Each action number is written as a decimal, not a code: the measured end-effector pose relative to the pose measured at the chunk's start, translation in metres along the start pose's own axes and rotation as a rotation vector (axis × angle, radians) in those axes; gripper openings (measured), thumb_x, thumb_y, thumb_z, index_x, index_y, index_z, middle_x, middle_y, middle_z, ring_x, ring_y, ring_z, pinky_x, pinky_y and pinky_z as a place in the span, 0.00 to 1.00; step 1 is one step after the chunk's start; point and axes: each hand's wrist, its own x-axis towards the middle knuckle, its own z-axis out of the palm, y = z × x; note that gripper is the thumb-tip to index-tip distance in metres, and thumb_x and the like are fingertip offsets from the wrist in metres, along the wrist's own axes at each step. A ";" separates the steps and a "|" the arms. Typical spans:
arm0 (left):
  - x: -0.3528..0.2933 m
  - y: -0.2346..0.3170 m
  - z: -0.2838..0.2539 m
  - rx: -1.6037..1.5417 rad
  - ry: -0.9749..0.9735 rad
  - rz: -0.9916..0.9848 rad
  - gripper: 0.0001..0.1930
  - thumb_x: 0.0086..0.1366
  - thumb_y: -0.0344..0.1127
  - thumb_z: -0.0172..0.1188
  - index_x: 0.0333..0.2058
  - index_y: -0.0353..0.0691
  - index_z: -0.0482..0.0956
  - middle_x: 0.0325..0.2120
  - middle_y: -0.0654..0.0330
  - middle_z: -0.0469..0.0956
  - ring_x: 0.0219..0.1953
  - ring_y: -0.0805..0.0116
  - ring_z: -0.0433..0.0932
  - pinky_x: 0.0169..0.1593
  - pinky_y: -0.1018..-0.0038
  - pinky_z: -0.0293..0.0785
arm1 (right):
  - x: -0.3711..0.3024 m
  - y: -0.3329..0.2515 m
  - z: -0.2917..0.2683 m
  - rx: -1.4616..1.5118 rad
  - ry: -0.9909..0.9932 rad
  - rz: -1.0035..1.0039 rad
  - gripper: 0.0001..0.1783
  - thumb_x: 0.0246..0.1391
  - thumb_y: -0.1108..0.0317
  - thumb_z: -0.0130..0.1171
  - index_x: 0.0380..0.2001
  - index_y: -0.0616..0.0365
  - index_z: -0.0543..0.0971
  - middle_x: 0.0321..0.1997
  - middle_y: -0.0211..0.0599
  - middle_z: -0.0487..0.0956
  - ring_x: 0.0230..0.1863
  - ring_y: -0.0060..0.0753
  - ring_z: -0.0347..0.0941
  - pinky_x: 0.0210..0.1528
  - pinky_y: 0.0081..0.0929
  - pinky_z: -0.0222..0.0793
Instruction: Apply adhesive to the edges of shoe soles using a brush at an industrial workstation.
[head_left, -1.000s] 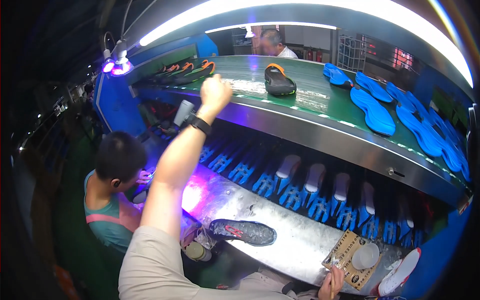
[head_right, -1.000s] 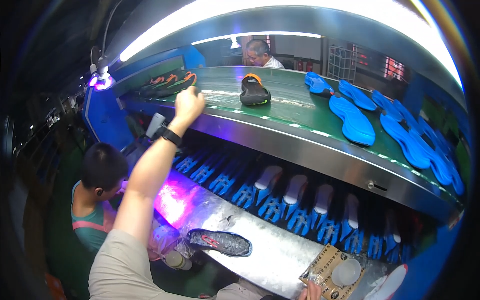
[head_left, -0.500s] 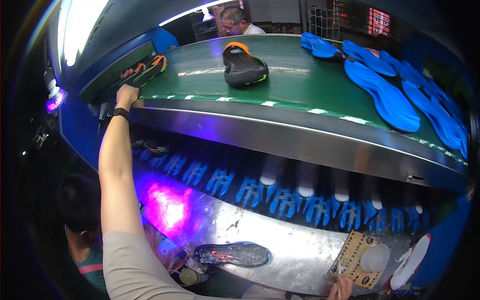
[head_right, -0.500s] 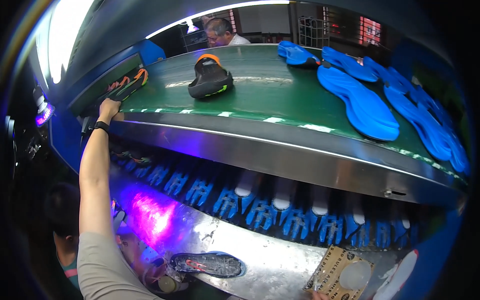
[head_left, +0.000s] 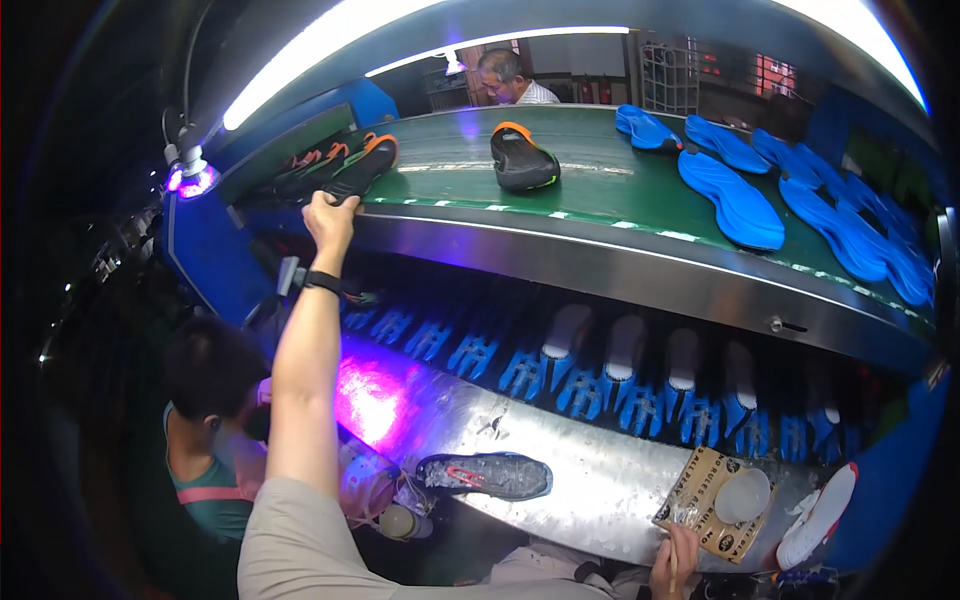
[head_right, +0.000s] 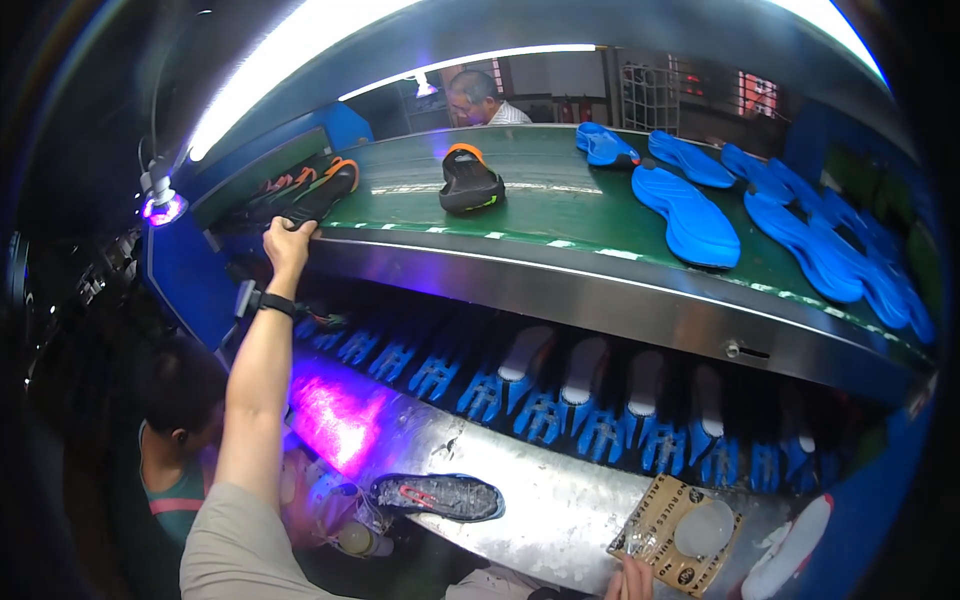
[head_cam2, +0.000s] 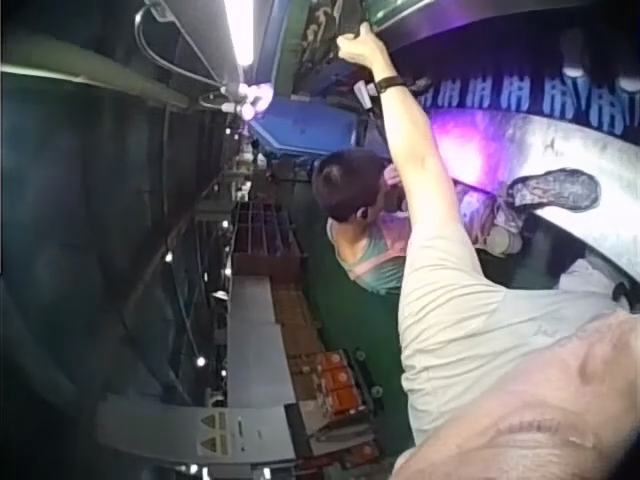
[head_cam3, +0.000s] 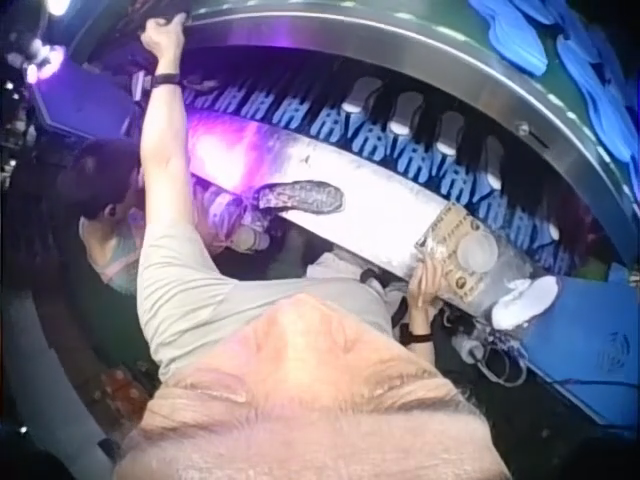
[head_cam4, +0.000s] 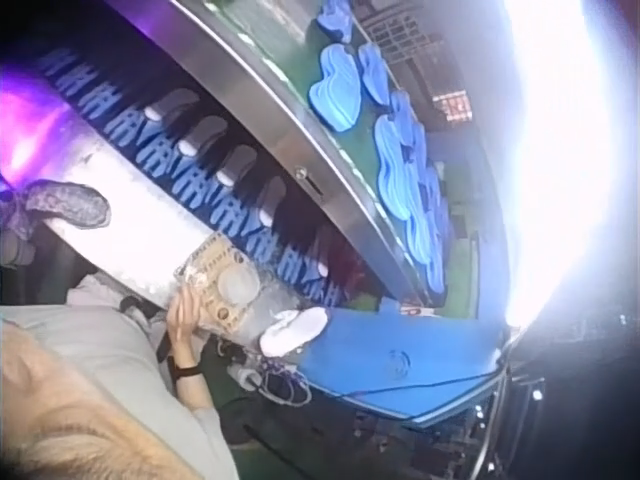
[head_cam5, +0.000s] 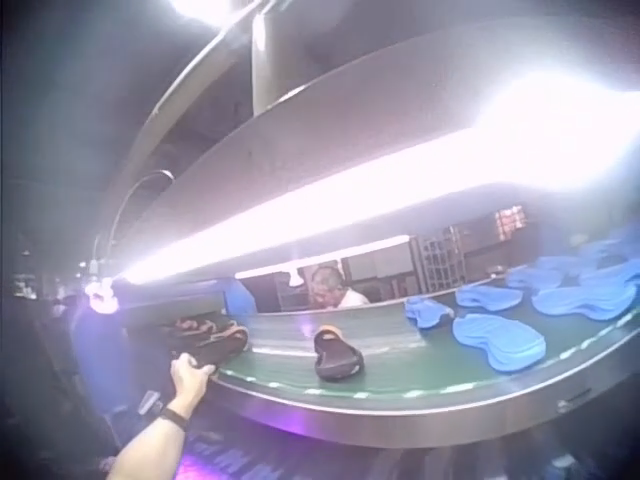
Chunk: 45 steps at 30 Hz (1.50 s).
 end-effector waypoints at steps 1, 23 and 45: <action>-0.014 0.007 -0.008 -0.056 0.081 0.028 0.23 0.42 0.40 0.82 0.22 0.35 0.74 0.20 0.47 0.79 0.26 0.47 0.79 0.36 0.58 0.74 | 0.000 -0.001 0.000 0.090 0.022 0.054 0.16 0.60 0.76 0.54 0.50 0.69 0.80 0.47 0.52 0.80 0.50 0.57 0.76 0.56 0.47 0.70; -0.327 0.194 -0.185 -1.248 -1.145 -0.873 0.07 0.64 0.26 0.61 0.38 0.29 0.84 0.31 0.56 0.85 0.31 0.70 0.84 0.38 0.76 0.80 | 0.001 -0.002 -0.003 0.289 0.079 0.153 0.16 0.60 0.77 0.55 0.50 0.68 0.80 0.45 0.53 0.80 0.46 0.55 0.77 0.52 0.42 0.73; -0.473 0.196 -0.257 -1.630 -1.963 -1.227 0.43 0.61 0.40 0.70 0.70 0.33 0.57 0.57 0.42 0.75 0.57 0.47 0.79 0.62 0.53 0.74 | 0.024 -0.005 -0.039 0.600 0.193 0.554 0.10 0.64 0.73 0.58 0.46 0.65 0.81 0.43 0.38 0.83 0.44 0.25 0.79 0.48 0.25 0.73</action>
